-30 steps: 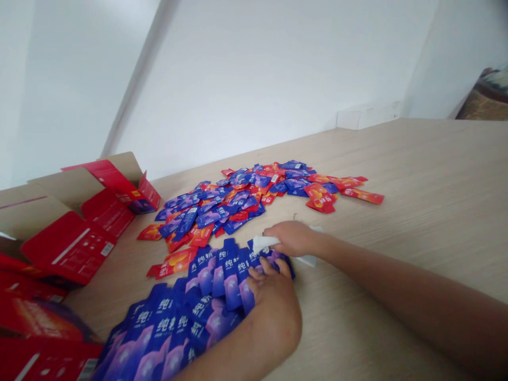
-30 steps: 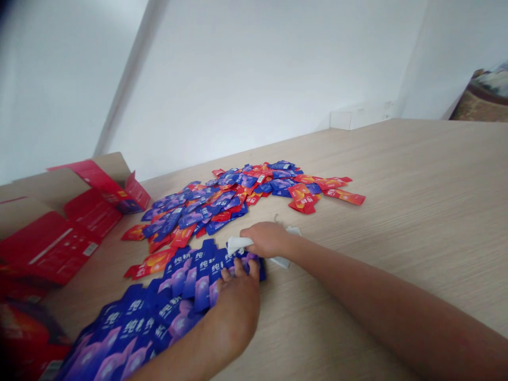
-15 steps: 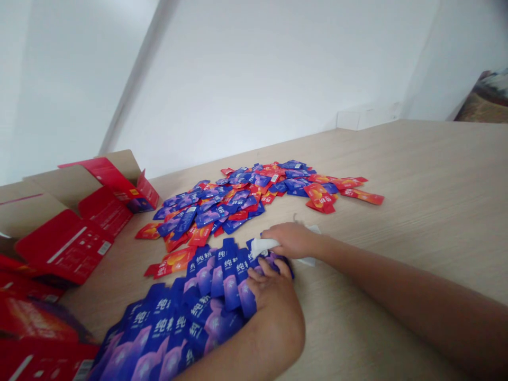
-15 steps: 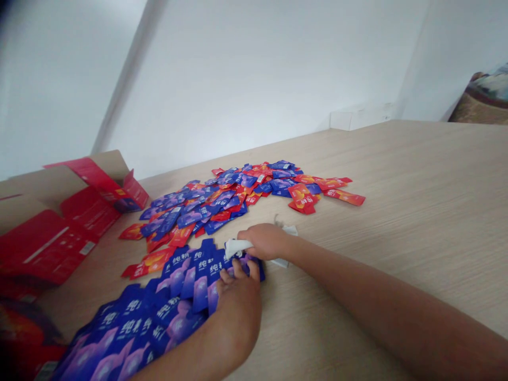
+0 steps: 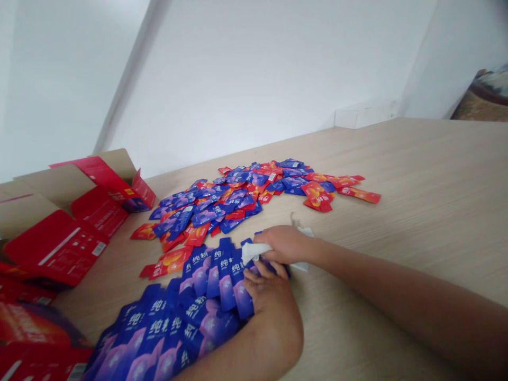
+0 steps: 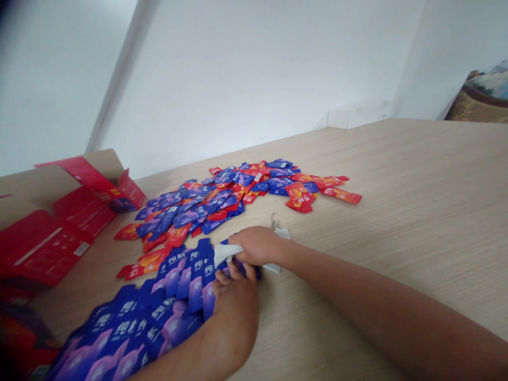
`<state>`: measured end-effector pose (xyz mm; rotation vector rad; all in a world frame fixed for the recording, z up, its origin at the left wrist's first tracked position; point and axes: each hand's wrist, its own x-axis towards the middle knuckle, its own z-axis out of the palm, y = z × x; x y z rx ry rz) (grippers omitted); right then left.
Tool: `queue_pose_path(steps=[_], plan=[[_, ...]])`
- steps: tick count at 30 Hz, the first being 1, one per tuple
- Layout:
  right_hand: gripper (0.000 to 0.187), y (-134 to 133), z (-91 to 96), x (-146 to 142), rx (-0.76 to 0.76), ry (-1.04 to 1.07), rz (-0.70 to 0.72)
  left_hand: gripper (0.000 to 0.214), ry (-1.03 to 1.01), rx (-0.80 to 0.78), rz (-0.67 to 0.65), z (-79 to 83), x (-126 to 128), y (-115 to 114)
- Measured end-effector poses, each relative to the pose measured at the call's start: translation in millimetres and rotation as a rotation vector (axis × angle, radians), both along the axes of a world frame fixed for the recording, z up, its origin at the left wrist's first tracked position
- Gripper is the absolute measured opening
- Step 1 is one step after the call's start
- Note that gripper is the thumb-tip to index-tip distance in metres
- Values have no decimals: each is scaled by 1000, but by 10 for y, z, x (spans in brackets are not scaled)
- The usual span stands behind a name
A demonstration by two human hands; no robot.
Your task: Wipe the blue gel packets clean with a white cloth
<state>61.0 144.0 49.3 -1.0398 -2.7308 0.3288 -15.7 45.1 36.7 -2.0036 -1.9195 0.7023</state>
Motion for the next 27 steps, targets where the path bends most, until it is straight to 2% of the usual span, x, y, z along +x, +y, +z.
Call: queue_pose_path(steps=[7, 11, 14, 17, 20, 23, 25, 27], plan=[[32, 62, -4, 96, 65, -61, -188, 63, 14, 12, -5, 75, 17, -47], [28, -24, 86, 63, 83, 53, -95, 62, 6, 6, -2, 80, 13, -36], [25, -45, 80, 24, 26, 36, -8, 63, 12, -6, -9, 53, 11, -18], [26, 18, 6, 42, -10, -41, -45, 64, 18, -8, -5, 41, 19, -26], [30, 102, -44, 114, 29, -64, -139, 65, 21, -5, -3, 53, 25, -51], [29, 114, -19, 162, 70, -32, -188, 64, 15, -24, -2, 52, 22, -64], [28, 74, 17, 145, 87, 37, -144, 63, 7, -14, -1, 33, 17, -61], [26, 22, 36, 96, 69, 90, -37, 62, -3, 11, -3, 7, 15, -52]])
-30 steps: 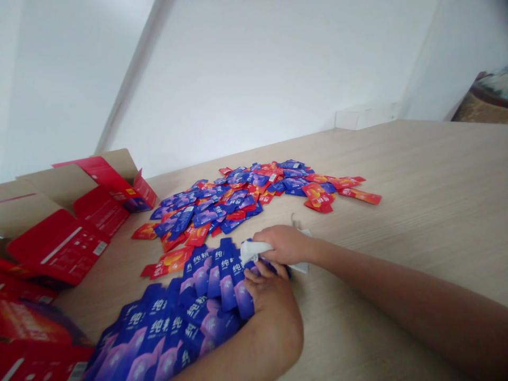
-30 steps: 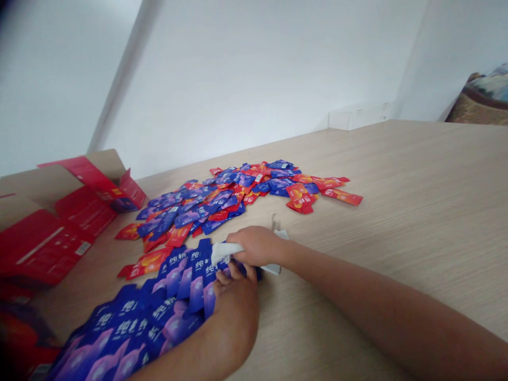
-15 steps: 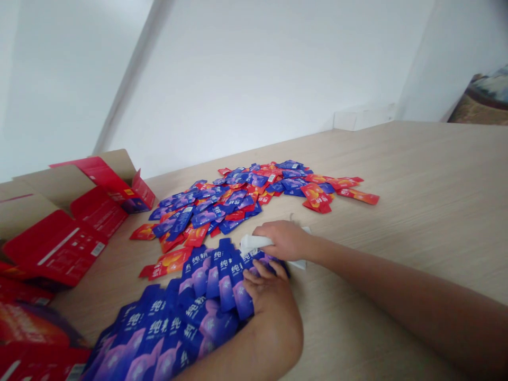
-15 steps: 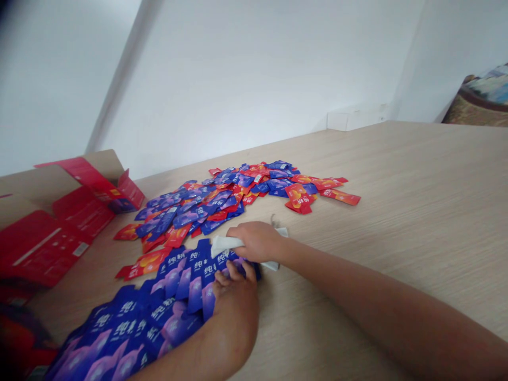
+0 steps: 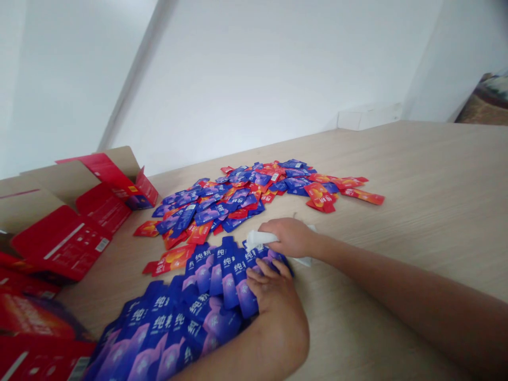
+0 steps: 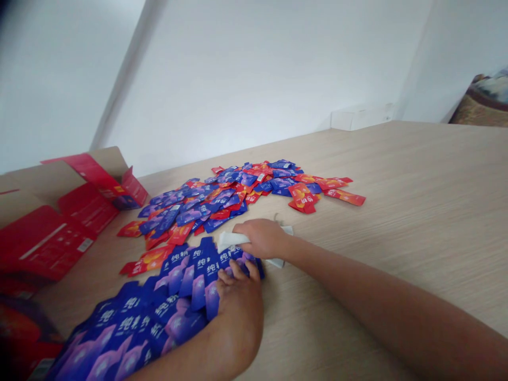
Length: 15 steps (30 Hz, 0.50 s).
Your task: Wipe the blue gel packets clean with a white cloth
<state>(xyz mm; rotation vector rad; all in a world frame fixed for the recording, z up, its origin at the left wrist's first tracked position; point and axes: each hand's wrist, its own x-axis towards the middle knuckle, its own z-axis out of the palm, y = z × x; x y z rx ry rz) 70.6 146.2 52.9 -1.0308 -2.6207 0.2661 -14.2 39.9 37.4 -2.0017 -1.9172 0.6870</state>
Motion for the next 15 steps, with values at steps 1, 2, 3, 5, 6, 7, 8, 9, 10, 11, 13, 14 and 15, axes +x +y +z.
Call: queue_pose_path(steps=[1, 2, 3, 5, 6, 7, 8, 9, 10, 11, 13, 14, 15], plan=[[25, -21, -1, -29, -18, 2, 52, 61, -5, 5, 1, -11, 1, 5], [25, -36, -10, -55, -40, -11, 87, 60, -8, 7, 3, -17, 2, 9], [25, -43, -24, -75, -58, -33, 100, 60, -11, 5, 7, -17, 5, 13], [26, -36, -56, -89, -67, -77, 57, 60, -16, -1, 19, -1, 11, 15], [27, -25, -69, -81, -61, -94, 17, 60, -16, -1, 24, 15, 12, 16], [29, -12, -76, -66, -51, -107, -24, 61, -17, 1, 23, 31, 12, 16], [31, -2, -75, -47, -42, -122, -62, 61, -19, -2, 20, 47, 9, 18], [32, 4, -67, -28, -35, -134, -97, 61, -21, -4, 15, 60, 3, 21], [34, 5, -54, -13, -29, -139, -124, 61, -26, -6, 7, 68, -4, 28], [35, 0, -38, -5, -22, -132, -141, 60, -32, -7, 1, 70, -12, 37], [34, -22, -8, -15, -12, -84, -125, 59, -46, -5, -5, 64, -27, 60], [32, -35, -1, -33, -16, -59, -87, 59, -55, -10, -2, 58, -33, 72], [30, -45, 0, -56, -27, -43, -41, 58, -63, -22, 5, 52, -37, 82]])
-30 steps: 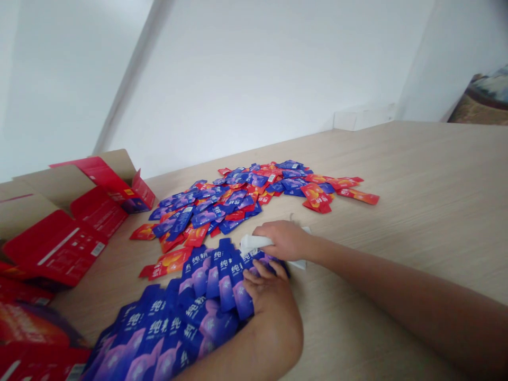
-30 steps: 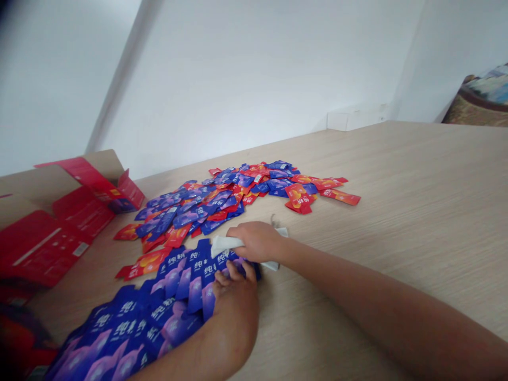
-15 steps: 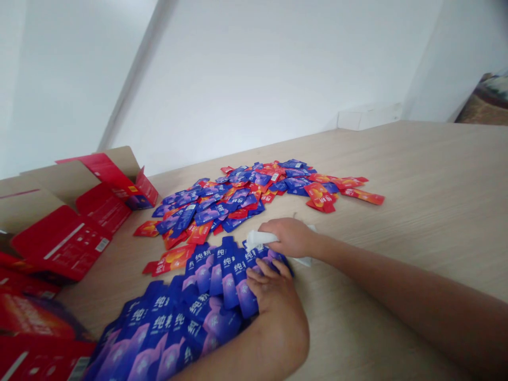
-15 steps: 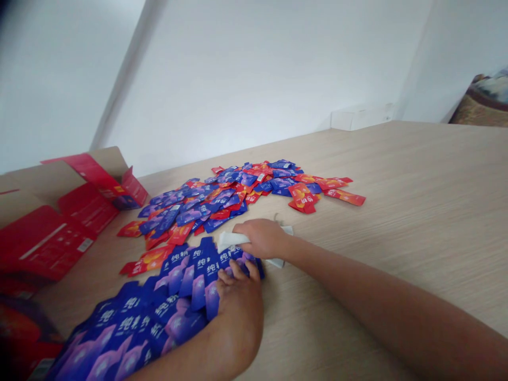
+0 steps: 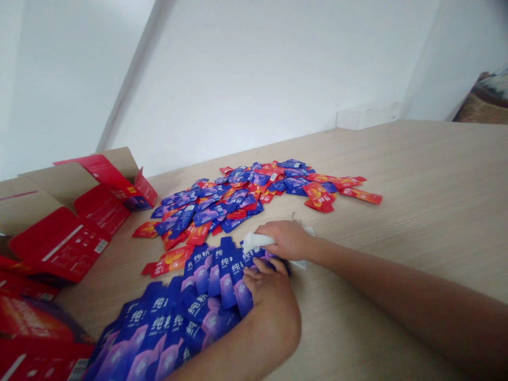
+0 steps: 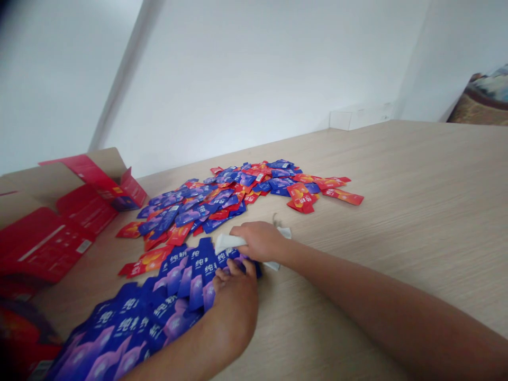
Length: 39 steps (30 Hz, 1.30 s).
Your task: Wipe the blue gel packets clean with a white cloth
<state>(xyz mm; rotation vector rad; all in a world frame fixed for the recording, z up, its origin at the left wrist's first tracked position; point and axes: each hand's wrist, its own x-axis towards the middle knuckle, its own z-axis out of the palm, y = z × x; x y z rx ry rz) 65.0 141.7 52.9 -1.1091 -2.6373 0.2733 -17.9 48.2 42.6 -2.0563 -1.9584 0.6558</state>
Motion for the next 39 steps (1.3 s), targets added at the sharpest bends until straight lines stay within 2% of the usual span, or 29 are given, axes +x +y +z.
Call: queue_pose_path(steps=[3, 7, 11, 14, 18, 23, 25, 27, 30, 33, 39], plan=[[25, 2, -36, -55, -39, -27, 80, 59, -8, -22, 23, -8, -3, 13], [31, 64, -82, -11, -16, -104, -52, 60, 22, 11, -2, 0, -14, 1], [34, 72, -32, 65, 24, -107, -139, 59, -3, 10, 17, -7, -39, 2], [30, 37, 8, 49, 32, -23, -55, 56, -38, 2, 25, -18, -54, 20], [25, 52, -35, 27, -52, -29, 101, 57, -50, 10, 18, 10, -65, 42], [32, 138, -107, 107, -25, -95, -66, 55, -88, -32, 2, 101, -87, 55], [31, 138, -91, 122, -10, -89, -90, 55, -92, -25, -20, 118, -91, 52], [29, 113, -57, 110, 8, -30, -55, 55, -85, -13, -33, 113, -88, 45], [27, 60, -19, 56, -6, 58, 109, 56, -69, -3, -18, 81, -71, 40], [23, 32, -26, 8, -65, 31, 206, 56, -53, 4, -8, 50, -50, 38], [30, 63, -65, 37, -35, -86, -6, 55, -74, 36, -7, 32, -48, 14]])
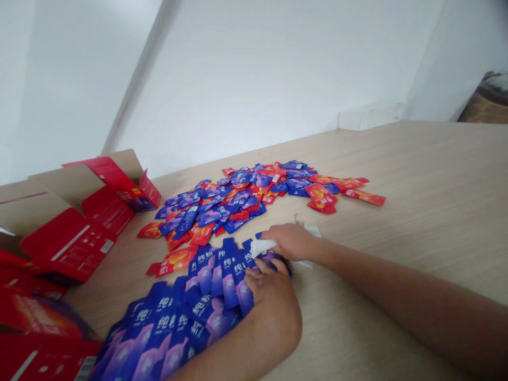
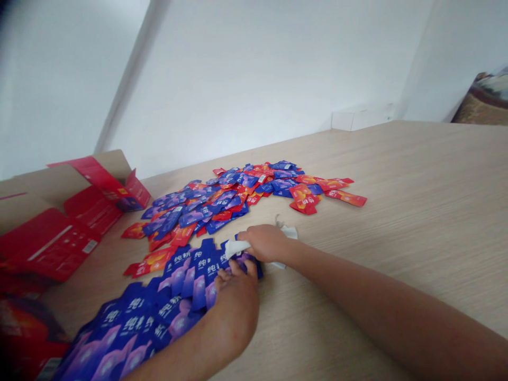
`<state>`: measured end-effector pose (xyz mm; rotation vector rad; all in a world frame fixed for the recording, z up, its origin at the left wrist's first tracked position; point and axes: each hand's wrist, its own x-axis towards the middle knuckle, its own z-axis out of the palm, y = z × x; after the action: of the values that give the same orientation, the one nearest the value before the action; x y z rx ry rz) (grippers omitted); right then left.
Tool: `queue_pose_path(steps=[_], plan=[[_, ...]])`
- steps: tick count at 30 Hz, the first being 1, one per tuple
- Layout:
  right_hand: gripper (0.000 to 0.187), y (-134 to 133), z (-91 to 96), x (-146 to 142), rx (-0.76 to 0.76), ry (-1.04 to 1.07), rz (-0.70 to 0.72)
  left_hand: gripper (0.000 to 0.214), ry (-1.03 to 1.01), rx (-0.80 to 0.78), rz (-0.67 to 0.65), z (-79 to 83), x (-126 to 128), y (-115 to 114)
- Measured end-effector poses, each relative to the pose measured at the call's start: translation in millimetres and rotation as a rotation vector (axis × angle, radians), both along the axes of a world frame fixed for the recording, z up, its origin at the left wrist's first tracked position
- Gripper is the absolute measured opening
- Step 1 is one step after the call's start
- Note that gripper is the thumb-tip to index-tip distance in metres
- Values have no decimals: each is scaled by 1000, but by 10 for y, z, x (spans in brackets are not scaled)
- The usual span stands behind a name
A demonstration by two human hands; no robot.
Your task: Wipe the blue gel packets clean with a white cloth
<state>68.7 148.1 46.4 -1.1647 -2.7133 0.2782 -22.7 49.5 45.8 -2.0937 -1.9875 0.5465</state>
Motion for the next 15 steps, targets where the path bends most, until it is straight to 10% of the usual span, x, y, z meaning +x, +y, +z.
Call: queue_pose_path(steps=[10, 15], plan=[[24, -58, 20, -33, -5, 113, 134, 58, 83, -52, 1, 16, 30, 4], [31, 15, -53, 18, 36, -6, -27, 58, 27, -14, -11, -21, 9, -19]])
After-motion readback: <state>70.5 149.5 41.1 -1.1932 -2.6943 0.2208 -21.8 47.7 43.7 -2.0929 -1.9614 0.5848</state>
